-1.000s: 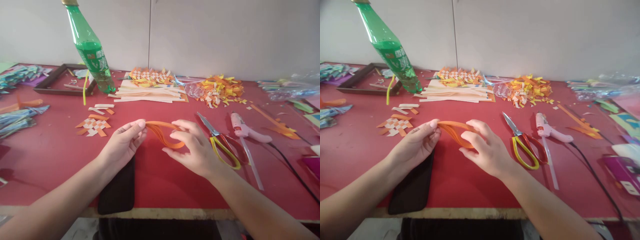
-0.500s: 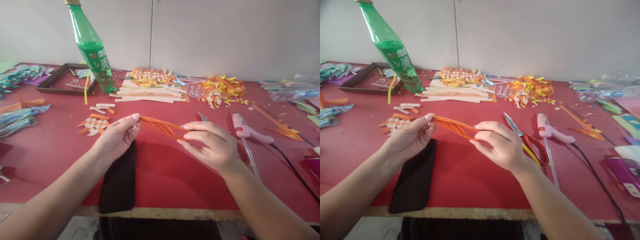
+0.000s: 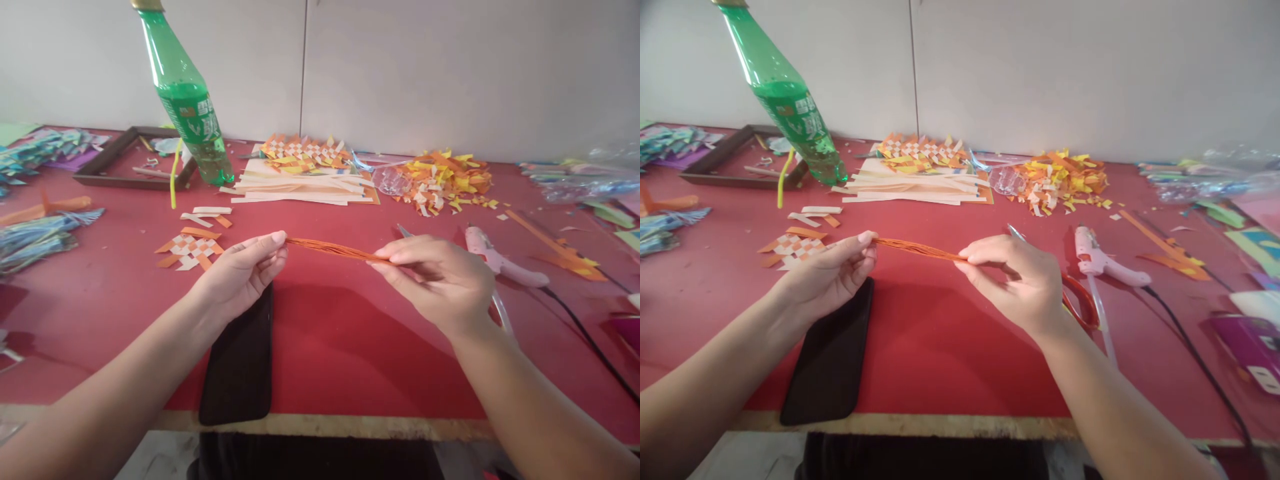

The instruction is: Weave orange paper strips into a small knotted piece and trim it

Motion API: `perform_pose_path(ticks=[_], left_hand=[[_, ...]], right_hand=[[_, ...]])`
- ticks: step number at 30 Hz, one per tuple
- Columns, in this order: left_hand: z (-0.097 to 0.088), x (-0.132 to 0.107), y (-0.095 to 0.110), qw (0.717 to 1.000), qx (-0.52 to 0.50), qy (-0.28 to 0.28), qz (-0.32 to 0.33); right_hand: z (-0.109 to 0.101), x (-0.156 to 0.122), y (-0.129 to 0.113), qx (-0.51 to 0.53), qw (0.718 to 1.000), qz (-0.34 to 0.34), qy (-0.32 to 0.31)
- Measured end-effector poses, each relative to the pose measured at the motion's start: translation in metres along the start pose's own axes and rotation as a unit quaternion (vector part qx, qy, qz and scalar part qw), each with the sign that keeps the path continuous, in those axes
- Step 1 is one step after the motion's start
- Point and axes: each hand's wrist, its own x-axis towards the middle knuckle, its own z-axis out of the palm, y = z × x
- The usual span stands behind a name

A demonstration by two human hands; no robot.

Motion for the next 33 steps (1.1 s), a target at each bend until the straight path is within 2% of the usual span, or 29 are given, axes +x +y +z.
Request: perform_pose_path(ticks=[8,11,17,21,26,30,33], left_hand=[[0.001,0.001,0.000,1.000,0.015,0.000,-0.005],[0.000,-0.001,-0.001,0.999,0.045,-0.019,0.005],[-0.001,-0.006,-0.004,0.986,0.131,-0.055,0.084],[-0.002,-0.008,-0.007,0.959,0.204,-0.085,0.176],[-0.004,-0.011,-0.012,0.895,0.324,-0.090,0.294],[-0.003,-0.015,-0.012,0.859,0.390,-0.048,0.329],[-0.002,-0.016,-0.009,0.847,0.409,-0.030,0.339]], right_hand=[[-0.001,0.002,-0.004,-0.002,0.996,0.089,0.017],[-0.001,0.004,-0.005,0.021,0.990,0.140,0.017],[0.000,0.009,-0.002,0.097,0.964,0.247,0.006],[-0.001,0.008,0.001,0.145,0.942,0.301,-0.014],[-0.001,0.007,0.004,0.217,0.917,0.332,-0.032],[-0.001,0.006,0.004,0.236,0.909,0.340,-0.042],[0.000,0.006,0.003,0.232,0.911,0.336,-0.050]])
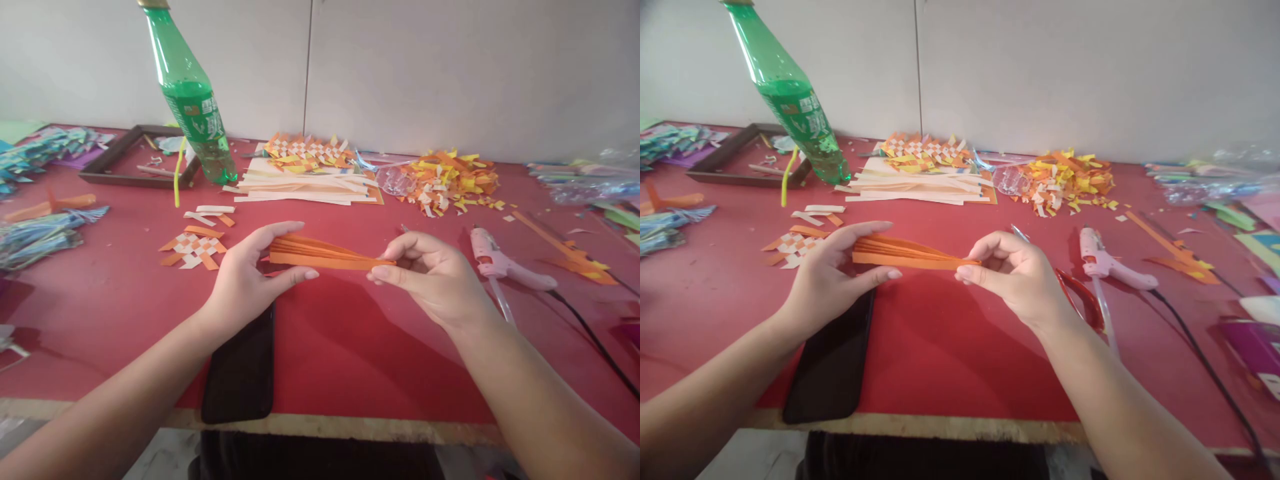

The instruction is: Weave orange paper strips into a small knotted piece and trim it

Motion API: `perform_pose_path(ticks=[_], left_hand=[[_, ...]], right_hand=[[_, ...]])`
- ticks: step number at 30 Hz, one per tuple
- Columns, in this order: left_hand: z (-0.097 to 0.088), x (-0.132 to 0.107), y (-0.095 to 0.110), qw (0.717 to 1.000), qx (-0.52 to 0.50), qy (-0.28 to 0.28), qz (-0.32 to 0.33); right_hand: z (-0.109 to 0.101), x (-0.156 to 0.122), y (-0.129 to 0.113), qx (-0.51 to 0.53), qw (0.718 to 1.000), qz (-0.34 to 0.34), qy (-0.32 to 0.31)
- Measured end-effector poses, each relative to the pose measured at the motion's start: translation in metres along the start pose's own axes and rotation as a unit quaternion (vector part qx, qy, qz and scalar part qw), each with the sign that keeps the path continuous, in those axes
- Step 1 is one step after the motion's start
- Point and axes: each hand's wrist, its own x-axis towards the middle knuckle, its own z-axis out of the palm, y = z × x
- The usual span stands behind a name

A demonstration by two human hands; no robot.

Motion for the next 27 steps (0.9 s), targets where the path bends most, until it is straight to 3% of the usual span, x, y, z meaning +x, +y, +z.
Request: perform_pose_path(ticks=[8,19,23,27], left_hand=[[0.000,0.005,-0.006,0.993,-0.111,-0.030,-0.010],[0.000,0.004,-0.009,0.995,-0.091,-0.028,-0.007],[0.000,0.004,-0.012,0.994,-0.108,-0.025,-0.009],[0.001,0.006,-0.015,0.985,-0.150,-0.044,-0.073]], right_hand=[[-0.002,-0.002,-0.004,-0.089,0.994,-0.055,0.017],[-0.003,-0.001,-0.005,-0.123,0.989,-0.074,0.022],[-0.002,-0.001,-0.006,-0.104,0.993,-0.054,0.009],[-0.003,-0.001,-0.004,-0.061,0.998,-0.005,0.010]])
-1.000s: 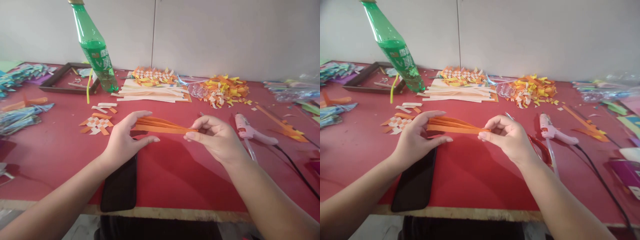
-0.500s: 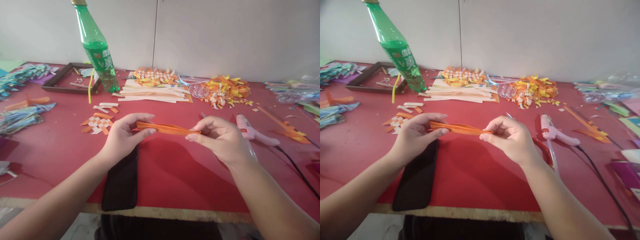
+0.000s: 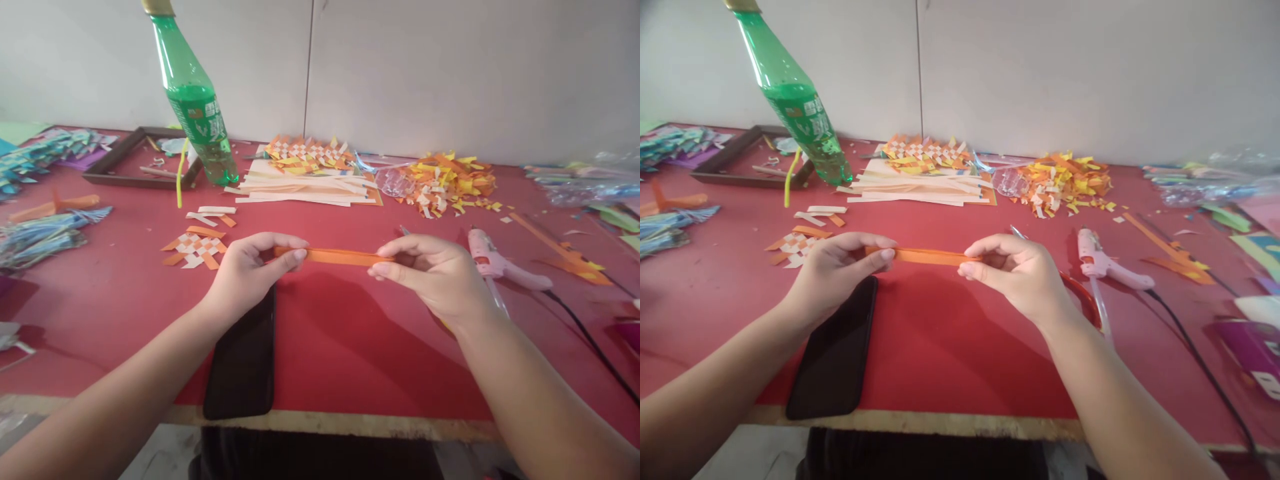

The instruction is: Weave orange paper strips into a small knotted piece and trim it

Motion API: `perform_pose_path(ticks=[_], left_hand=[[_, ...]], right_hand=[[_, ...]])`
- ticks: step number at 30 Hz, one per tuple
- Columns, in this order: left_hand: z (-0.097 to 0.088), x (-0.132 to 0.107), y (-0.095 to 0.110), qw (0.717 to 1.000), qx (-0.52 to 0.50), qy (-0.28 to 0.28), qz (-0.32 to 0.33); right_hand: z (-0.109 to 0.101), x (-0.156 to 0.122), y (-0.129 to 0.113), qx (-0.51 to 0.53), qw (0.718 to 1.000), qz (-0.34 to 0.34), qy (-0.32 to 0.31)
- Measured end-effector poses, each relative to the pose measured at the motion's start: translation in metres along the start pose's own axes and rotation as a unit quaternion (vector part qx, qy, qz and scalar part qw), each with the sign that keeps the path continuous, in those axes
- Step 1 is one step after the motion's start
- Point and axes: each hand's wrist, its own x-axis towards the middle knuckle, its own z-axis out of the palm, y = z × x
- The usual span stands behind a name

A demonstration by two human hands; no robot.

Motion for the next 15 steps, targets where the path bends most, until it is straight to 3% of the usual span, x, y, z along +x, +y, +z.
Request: perform_pose_path(ticks=[5,15], left_hand=[[0.0013,0.0031,-0.0023,0.992,-0.085,-0.006,-0.093],[-0.0010,0.0036,0.0019,0.972,-0.155,-0.010,-0.174]], right_hand=[[-0.0033,0.0003,0.0037,-0.007,1.000,0.009,0.012],[-0.0032,-0.0014,0.0041,-0.024,0.999,-0.047,0.009]])
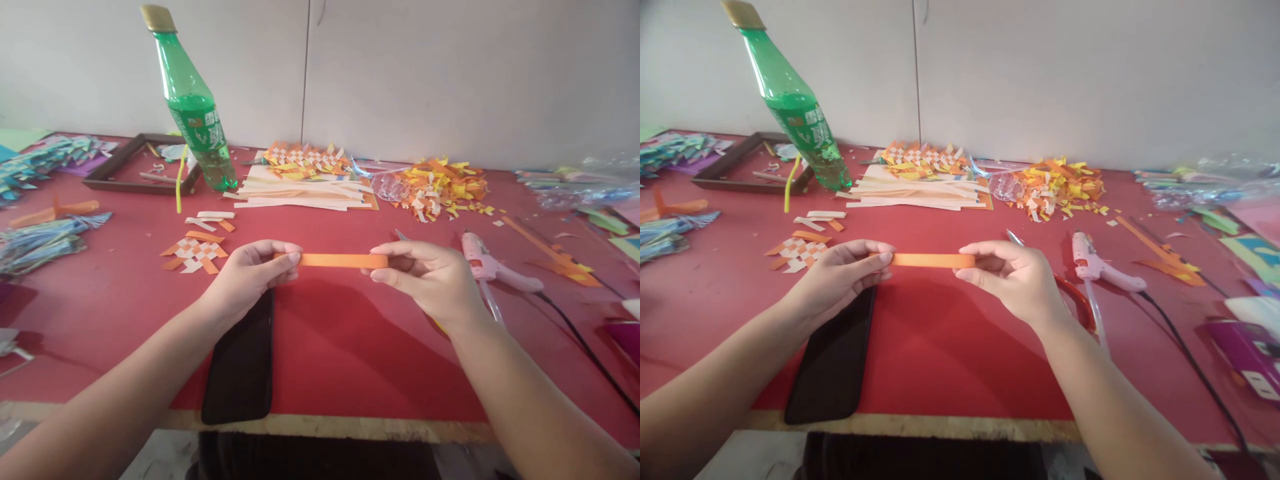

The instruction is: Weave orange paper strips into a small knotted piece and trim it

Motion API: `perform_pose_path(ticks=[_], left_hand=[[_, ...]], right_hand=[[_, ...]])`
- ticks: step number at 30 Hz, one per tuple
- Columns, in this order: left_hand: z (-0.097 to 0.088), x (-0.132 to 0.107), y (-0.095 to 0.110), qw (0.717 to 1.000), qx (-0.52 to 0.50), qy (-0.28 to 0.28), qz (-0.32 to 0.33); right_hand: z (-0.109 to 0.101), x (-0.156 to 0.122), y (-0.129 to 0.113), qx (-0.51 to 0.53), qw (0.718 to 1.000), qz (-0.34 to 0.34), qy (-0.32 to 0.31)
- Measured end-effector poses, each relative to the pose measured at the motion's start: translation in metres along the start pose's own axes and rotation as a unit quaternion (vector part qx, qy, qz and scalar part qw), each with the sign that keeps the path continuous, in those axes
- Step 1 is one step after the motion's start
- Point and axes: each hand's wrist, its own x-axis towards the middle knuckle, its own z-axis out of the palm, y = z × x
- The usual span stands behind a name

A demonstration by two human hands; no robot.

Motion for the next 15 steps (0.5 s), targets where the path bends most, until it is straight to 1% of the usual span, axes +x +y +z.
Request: perform_pose_path(ticks=[4,8,11,15], left_hand=[[0.0024,0.0017,0.0037,0.998,-0.034,0.006,-0.050],[0.0043,0.0019,0.0055,0.996,-0.051,0.014,-0.072],[0.0047,0.0015,0.0054,0.995,-0.065,0.011,-0.075],[0.0036,0.0028,0.0041,0.995,-0.078,0.022,-0.063]], right_hand=[[0.0009,0.0000,0.0014,-0.015,0.999,-0.040,0.016],[0.0016,-0.0007,0.0022,-0.014,0.997,-0.068,0.026],[0.0014,-0.0018,0.0031,-0.021,0.997,-0.067,0.036],[0.0009,-0.0008,0.0038,-0.018,0.998,-0.041,0.052]])
